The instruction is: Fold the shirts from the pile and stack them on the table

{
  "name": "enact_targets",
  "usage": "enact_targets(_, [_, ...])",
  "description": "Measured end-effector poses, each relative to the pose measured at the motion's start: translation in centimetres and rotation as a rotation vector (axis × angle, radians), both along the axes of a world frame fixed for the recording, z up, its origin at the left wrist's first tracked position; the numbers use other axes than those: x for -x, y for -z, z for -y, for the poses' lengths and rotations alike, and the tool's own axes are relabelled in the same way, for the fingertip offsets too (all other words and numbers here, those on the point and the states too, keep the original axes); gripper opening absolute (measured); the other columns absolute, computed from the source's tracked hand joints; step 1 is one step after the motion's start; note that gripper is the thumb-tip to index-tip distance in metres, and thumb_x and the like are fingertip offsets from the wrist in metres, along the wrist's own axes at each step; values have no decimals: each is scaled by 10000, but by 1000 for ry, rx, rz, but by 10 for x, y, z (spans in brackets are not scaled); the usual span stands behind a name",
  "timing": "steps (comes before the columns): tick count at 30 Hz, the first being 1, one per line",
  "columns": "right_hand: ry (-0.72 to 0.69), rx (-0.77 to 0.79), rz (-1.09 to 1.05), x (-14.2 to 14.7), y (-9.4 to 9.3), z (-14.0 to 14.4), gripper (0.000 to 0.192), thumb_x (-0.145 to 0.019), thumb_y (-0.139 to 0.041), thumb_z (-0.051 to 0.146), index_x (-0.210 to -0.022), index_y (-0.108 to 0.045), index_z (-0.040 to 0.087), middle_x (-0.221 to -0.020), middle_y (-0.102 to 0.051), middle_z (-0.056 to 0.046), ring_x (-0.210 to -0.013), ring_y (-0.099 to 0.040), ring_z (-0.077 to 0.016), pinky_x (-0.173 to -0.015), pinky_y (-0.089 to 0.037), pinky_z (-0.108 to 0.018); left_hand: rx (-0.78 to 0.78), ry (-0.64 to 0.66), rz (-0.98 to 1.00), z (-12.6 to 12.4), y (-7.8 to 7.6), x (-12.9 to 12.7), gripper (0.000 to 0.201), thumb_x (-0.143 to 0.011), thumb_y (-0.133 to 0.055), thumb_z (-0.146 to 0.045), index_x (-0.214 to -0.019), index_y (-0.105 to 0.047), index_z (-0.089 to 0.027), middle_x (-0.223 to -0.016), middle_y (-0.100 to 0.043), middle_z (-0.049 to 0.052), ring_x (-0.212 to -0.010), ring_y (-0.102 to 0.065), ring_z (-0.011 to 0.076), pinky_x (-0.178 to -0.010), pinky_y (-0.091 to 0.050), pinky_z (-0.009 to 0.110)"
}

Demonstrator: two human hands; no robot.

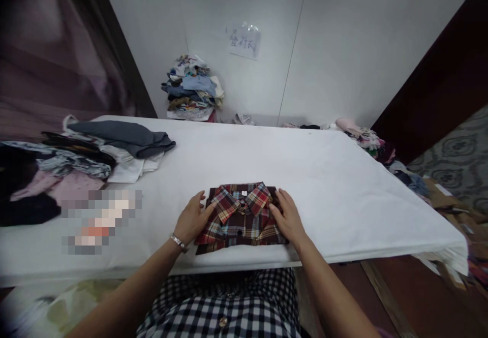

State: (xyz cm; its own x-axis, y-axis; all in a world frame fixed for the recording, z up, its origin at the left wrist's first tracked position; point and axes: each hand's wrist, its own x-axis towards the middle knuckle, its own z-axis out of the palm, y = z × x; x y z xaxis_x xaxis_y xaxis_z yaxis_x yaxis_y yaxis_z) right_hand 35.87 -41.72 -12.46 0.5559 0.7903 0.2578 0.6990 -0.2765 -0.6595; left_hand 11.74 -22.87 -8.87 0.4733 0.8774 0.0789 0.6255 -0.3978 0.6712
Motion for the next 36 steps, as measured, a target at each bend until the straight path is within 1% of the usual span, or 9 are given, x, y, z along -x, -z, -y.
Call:
enact_targets(6, [-124, 278, 83, 9, 11, -4, 633, -925, -370, 583, -1444, -411, 224, -1562, -273, -99, -1454, -196, -271, -1159, -174, -527, 273, 114, 172, 0, -4, -5, 453, -770, -629, -402, -1156, -565, -173, -1137, -676, 111, -1029, -637, 251, -907, -480, 371])
enact_targets(10, [-134, 169, 4, 1, 15, -3, 601, -910, -397, 595, -1394, -485, 251, -1520, -367, -100, -1426, -277, -269, -1154, -211, -521, 516, -1, 298, 1, -6, -5, 651, -685, -730, -381, -1237, -512, -116, -1144, -678, 162, -991, -657, 261, -876, -511, 383])
enact_targets(14, [-128, 23, -126, 2, 13, -6, 585, -868, -491, 581, -1355, -531, 260, -1500, -401, -99, -1410, -311, -275, -1163, -209, -516, 928, 221, 484, 6, -9, -3, 535, -641, -765, -406, -1073, -628, -123, -1065, -718, 149, -898, -689, 262, -820, -549, 402])
enact_targets(16, [-149, -59, -207, 7, 7, -11, 579, -853, -539, 533, -1369, -511, 271, -1509, -390, -78, -1423, -285, -254, -1175, -193, -493, 1028, 247, 531, 7, -16, -6, 484, -610, -786, -378, -1000, -653, -123, -990, -736, 138, -820, -699, 251, -784, -561, 402])
enact_targets(19, [-160, -177, -330, 13, -4, -25, 593, -843, -581, 470, -1395, -465, 289, -1517, -382, -39, -1428, -276, -223, -1184, -174, -466, 916, 215, 595, -2, -34, -15, 490, -606, -786, -331, -1029, -639, -131, -986, -738, 123, -795, -699, 242, -760, -568, 401])
enact_targets(23, [-141, -252, -420, 14, -19, -55, 637, -815, -617, 475, -1399, -454, 278, -1508, -397, -34, -1413, -309, -212, -1180, -189, -445, 539, 204, 623, -45, -52, -22, 542, -627, -765, -293, -1132, -612, -170, -1144, -699, 81, -966, -670, 222, -856, -540, 354])
enact_targets(29, [32, -296, -511, 24, -32, -86, 598, -736, -663, 505, -1262, -591, 229, -1487, -419, -98, -1375, -375, -265, -1134, -301, -464, 574, -167, 370, -105, -17, 4, 636, -592, -798, -285, -1167, -586, -117, -1114, -697, 163, -918, -685, 248, -744, -548, 317])
enact_targets(33, [88, -389, -675, 41, -28, -71, 532, -715, -691, 477, -1157, -628, 188, -1255, -626, -135, -1185, -564, -277, -983, -472, -444, 622, -197, 380, -101, 1, 19, 753, -635, -787, -393, -1266, -500, -97, -1169, -667, 204, -911, -695, 259, -707, -565, 329])
enact_targets(36, [149, -409, -891, 59, -25, -51, 434, -707, -726, 441, -1052, -638, 192, -1035, -706, -94, -924, -669, -233, -780, -552, -370, 624, -64, 437, -88, 0, 20, 668, -600, -823, -381, -1171, -572, -140, -1131, -697, 146, -951, -687, 245, -772, -567, 323])
